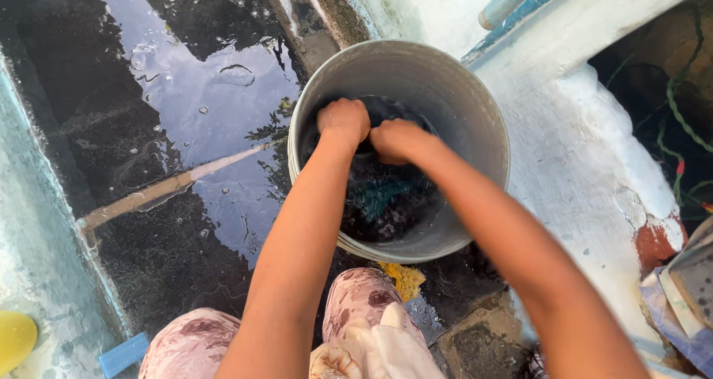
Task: The person washes clothes by hand at a ground-level washing area, using a blue soap bar and a yellow sponge to scrub a dark fabric against the floor before rinsing it in a bucket of water.
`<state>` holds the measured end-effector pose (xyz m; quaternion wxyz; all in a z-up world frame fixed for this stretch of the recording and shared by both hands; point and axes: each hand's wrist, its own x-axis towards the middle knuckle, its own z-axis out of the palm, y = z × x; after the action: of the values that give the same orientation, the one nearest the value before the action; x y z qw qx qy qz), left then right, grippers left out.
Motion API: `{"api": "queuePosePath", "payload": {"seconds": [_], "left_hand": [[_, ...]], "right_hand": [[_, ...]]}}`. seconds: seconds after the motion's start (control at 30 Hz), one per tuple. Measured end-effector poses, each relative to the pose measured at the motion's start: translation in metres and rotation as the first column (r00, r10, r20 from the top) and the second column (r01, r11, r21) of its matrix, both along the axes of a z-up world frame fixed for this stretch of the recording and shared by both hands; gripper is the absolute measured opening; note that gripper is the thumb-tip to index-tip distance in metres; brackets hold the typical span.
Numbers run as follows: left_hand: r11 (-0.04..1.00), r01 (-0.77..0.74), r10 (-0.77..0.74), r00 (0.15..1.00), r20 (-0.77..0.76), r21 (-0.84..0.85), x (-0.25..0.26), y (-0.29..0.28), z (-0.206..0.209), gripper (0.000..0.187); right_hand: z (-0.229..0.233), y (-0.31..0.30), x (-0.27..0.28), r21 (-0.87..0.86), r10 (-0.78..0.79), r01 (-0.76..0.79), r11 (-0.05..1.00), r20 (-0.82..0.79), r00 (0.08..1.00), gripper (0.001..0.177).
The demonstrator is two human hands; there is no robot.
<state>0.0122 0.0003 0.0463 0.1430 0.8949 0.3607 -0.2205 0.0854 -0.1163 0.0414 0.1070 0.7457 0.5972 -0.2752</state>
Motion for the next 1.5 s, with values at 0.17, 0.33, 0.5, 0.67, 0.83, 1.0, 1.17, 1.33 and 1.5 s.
{"api": "queuePosePath", "payload": {"seconds": [0.17, 0.33, 0.5, 0.67, 0.83, 1.0, 1.17, 1.33, 1.5], "left_hand": [[0.959, 0.107, -0.102, 0.994, 0.031, -0.263, 0.003, -0.003, 0.007, 0.042], [0.927, 0.285, -0.247, 0.953, 0.173, -0.244, -0.011, -0.007, 0.035, 0.060], [0.900, 0.372, -0.343, 0.926, 0.157, -0.225, -0.015, -0.008, 0.054, 0.082], [0.909, 0.301, -0.305, 0.952, 0.031, -0.288, -0.023, -0.016, 0.060, 0.097], [0.916, 0.399, -0.390, 0.908, 0.156, -0.034, -0.021, -0.007, 0.045, 0.048], [0.987, 0.161, -0.150, 0.952, 0.268, -0.021, -0.008, 0.003, 0.030, 0.041], [0.997, 0.075, -0.081, 0.949, 0.305, 0.032, -0.011, -0.008, 0.059, 0.055], [0.957, 0.059, -0.159, 0.926, 0.343, 0.286, -0.023, -0.023, 0.092, 0.055], [0.957, -0.095, -0.072, 0.835, 0.545, 0.272, -0.041, -0.019, 0.122, 0.033]], "right_hand": [[0.133, -0.068, 0.009, 0.234, -0.009, -0.031, 0.972, 0.168, 0.986, 0.035], [0.205, -0.110, 0.023, 0.373, -0.148, 0.041, 0.927, 0.263, 0.953, 0.022], [0.225, -0.161, 0.024, 0.734, -0.132, -0.091, 0.673, 0.240, 0.962, 0.019], [0.215, -0.166, 0.026, 0.740, -0.258, -0.028, 0.671, 0.270, 0.928, 0.018], [0.202, -0.174, 0.024, 0.753, -0.305, 0.067, 0.655, 0.182, 0.935, 0.022], [0.179, -0.176, 0.032, 0.770, -0.335, 0.140, 0.623, 0.101, 0.937, 0.022], [0.124, -0.153, 0.045, 0.659, -0.552, 0.515, 0.548, -0.178, 0.815, 0.038], [0.088, -0.131, 0.058, 0.595, -0.597, 0.655, 0.466, -0.335, 0.729, 0.052], [0.096, -0.151, 0.076, 0.318, -0.382, 0.529, 0.787, -0.423, 0.822, 0.103]]}}
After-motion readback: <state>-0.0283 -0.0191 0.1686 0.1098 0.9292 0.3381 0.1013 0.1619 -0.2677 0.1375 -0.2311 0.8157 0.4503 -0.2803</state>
